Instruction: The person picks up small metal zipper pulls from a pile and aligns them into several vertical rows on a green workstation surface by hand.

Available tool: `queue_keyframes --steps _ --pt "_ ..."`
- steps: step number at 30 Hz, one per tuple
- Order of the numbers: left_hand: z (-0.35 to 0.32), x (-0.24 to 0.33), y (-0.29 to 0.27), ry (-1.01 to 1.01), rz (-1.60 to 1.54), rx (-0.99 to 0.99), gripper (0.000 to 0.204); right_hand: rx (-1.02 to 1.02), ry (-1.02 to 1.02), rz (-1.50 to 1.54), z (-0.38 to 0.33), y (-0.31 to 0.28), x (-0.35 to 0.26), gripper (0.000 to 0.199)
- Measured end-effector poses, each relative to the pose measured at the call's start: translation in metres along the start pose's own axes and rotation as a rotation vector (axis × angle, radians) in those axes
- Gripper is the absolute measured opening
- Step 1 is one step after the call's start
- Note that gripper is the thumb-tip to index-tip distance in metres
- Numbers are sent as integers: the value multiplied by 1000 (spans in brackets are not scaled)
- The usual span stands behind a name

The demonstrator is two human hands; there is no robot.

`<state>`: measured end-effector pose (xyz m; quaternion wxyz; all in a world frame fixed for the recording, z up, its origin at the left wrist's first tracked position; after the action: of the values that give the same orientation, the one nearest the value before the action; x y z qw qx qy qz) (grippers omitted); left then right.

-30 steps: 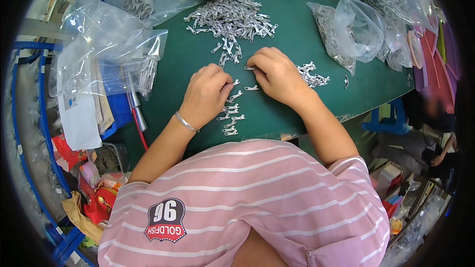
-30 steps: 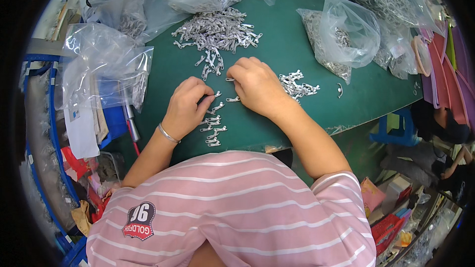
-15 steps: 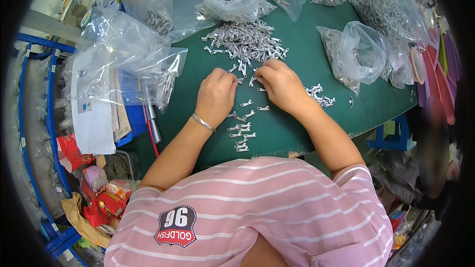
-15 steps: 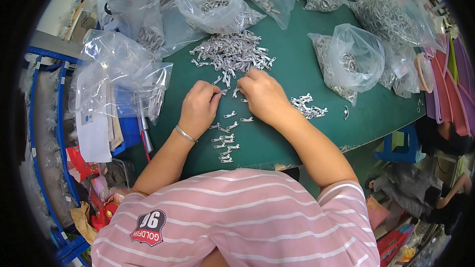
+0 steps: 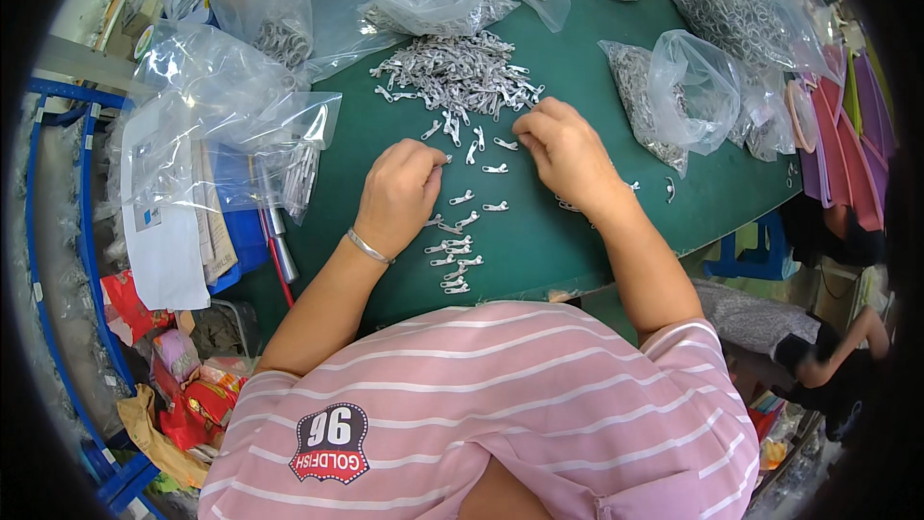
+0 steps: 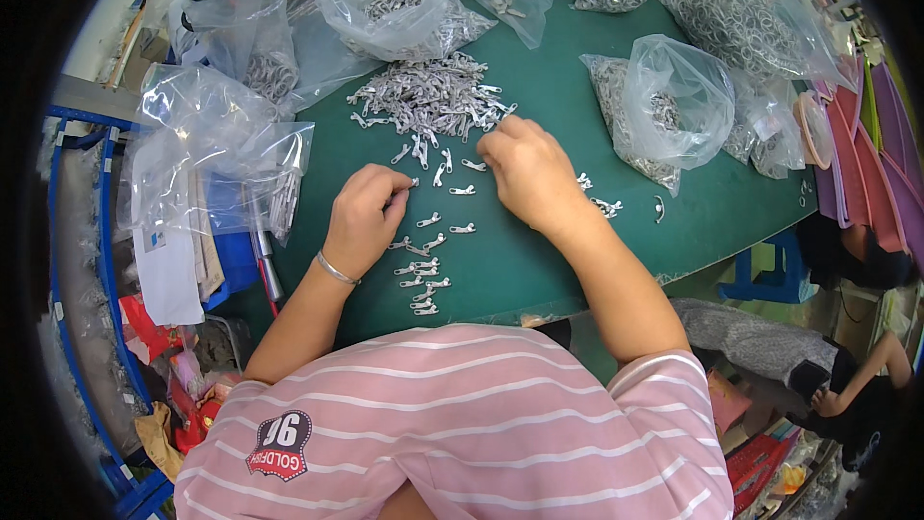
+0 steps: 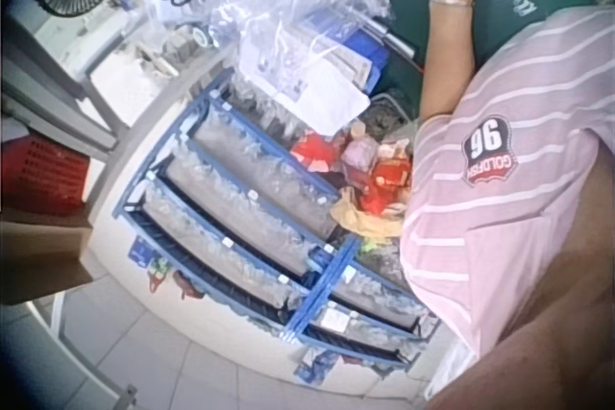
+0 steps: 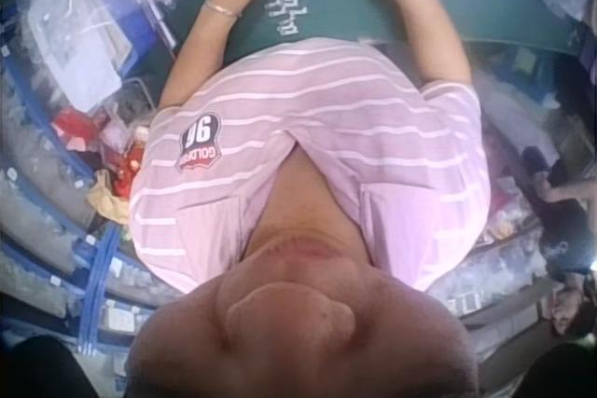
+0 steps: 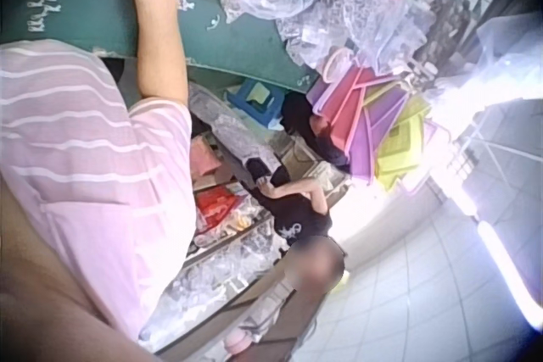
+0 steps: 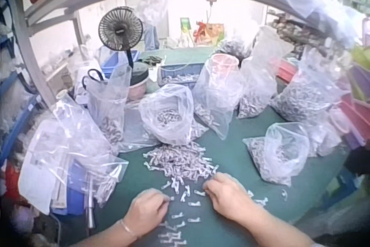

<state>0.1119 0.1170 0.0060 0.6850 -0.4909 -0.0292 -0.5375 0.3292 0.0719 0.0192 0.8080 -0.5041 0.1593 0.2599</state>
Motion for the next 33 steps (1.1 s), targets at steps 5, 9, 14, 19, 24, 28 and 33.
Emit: queue_keyframes --steps 5,9,14,19,24,28,33 --pt "-3 5 -3 95 21 -78 15 -41 -11 5 -12 12 -5 9" --pt "-6 0 -10 18 -36 -26 14 -19 3 30 -8 8 -1 14" --pt "-3 -8 -11 -103 -64 43 11 11 -142 42 9 29 -14 31" --pt "2 -9 -9 -49 -36 21 12 -82 -144 17 14 37 -6 22" --pt "1 -13 -2 -48 5 -55 10 -102 -131 4 12 31 -5 15" --pt "2 -14 -2 -93 -31 -77 9 -154 -135 35 12 29 -12 14" --pt "10 -17 -3 -207 -27 75 14 -40 -177 83 25 49 -29 15"
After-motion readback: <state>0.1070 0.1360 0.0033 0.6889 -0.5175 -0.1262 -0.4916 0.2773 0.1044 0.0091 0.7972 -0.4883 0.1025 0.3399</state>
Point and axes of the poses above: each hand's wrist, its own z-axis towards the middle knuckle, its own y-axis out of the palm, x = y × z, the point moved 4 cm from there along z, towards the middle knuckle, and after that the axes turned 7 degrees about x, right-handed, at the moved point
